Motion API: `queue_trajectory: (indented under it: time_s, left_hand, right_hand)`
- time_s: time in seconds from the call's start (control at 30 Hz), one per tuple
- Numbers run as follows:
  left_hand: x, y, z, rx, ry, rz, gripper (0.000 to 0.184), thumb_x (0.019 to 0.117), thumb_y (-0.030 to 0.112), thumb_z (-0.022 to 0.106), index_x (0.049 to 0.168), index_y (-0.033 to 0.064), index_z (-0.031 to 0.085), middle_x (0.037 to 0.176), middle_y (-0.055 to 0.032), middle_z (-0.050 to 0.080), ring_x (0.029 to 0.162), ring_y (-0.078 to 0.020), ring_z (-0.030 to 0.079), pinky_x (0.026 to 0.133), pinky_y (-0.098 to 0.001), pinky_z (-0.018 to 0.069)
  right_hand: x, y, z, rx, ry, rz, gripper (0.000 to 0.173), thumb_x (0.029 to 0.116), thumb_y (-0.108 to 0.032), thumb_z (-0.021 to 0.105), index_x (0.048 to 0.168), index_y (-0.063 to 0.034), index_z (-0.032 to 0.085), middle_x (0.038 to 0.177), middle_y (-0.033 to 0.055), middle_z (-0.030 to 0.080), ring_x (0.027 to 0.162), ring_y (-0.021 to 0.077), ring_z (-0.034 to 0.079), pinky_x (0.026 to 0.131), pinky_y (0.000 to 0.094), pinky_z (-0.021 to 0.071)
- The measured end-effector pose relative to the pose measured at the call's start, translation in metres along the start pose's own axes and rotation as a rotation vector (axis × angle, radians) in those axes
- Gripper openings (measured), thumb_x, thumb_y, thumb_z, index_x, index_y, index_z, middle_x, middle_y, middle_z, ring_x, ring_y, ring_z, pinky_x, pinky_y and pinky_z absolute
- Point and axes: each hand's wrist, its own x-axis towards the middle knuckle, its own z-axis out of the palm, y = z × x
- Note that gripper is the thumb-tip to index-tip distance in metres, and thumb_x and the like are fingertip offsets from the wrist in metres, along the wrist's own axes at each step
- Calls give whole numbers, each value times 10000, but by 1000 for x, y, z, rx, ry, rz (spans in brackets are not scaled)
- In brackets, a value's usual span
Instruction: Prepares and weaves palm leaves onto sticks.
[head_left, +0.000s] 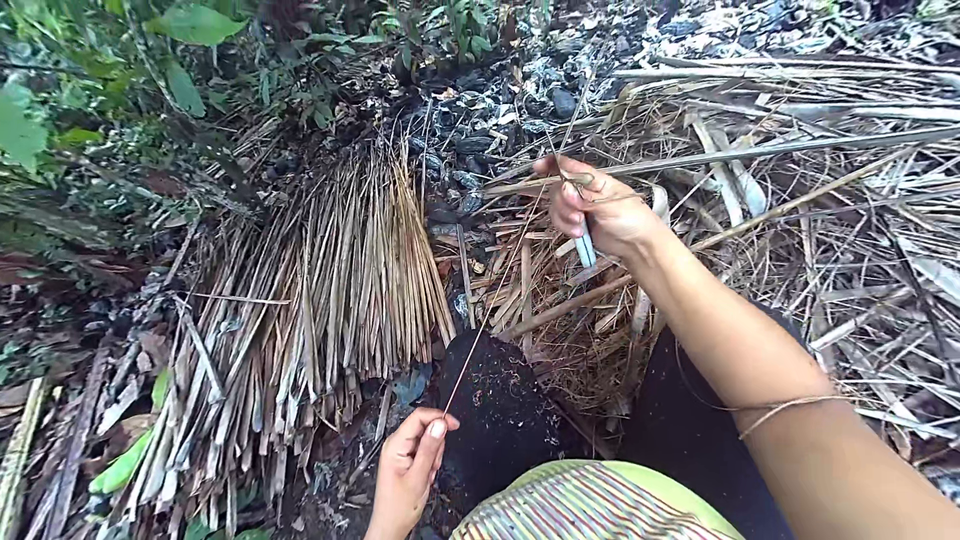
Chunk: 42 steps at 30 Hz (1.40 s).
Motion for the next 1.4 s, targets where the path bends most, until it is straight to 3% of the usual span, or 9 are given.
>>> queue_trajectory:
  time_s: [0.43,0.57,0.67,0.73,0.8,0.9,1.17,1.27,1.4]
  left_hand:
    - [-33,6,-63,182,-58,-87,173,1040,368,567,1043,318,732,705,226,616,543,138,468,502,-60,393]
    - [-41,8,-81,204,-10,-139,158,1044,316,572,1025,308,729,676,232,600,534,125,471,500,-77,400]
    - [-30,9,-71,153,11,-122,169,1027,394,584,1017,320,736,625,216,552,500,119,445,468,-72,379]
    - [-18,9,-62,79,-7,-95,181,1018,411,592,1011,312,743,607,198,542,489,110,439,461,-74,375]
    - [-8,8,-52,-7,-42,-81,181,1009,408,605,1004,298,750,594,195,534,484,109,441,462,-72,378]
    - [-1,5,-45,-114,-121,-83,187,1014,392,602,1005,276,749,589,191,522,494,111,448,475,-70,383]
    - [-5,-27,-91,-354,-258,-241,171,985,385,651,927,253,744,557,186,499,463,86,449,462,-96,388]
    - [-5,-38,-108,-408,-319,-250,166,992,360,647,923,242,741,563,187,500,473,78,461,474,-104,396]
    - [-5,-46,-118,-485,-364,-270,171,996,340,645,918,221,740,572,184,515,479,76,472,481,-105,401]
  right_hand:
    - [-1,-44,-58,-122,270,-160,306,1063,-123,329,1315,-187,490,614,-162,466,500,-8,460,529,185,454]
    - [-14,-76,-96,-61,393,-318,261,1114,-191,272,1286,-241,462,593,-151,462,490,15,480,541,209,489]
    - [-14,-72,-48,-237,291,-189,332,1054,-173,378,1373,-179,469,605,-181,502,493,-26,485,516,167,472]
    - [-16,-52,11,-356,173,38,457,976,-110,480,1432,-73,506,678,-112,550,504,-32,476,482,145,442]
    - [-25,-20,60,-393,-23,257,471,994,-90,565,1461,-61,509,803,-36,632,560,-19,497,508,152,430]
    - [-33,21,89,-240,-291,388,434,1030,-121,543,1461,-84,519,727,-50,559,553,-26,463,519,139,396]
    - [-18,-27,49,-221,-131,-20,395,1026,-115,503,1404,-2,505,826,-117,604,562,-73,465,504,103,406]
    - [-19,-37,42,-236,-120,-94,414,1031,-90,510,1429,18,480,1088,-55,653,619,-77,488,530,96,419]
    - [-19,-41,37,-247,-102,-131,407,1019,-89,531,1410,23,517,869,-100,633,580,-67,484,509,97,414]
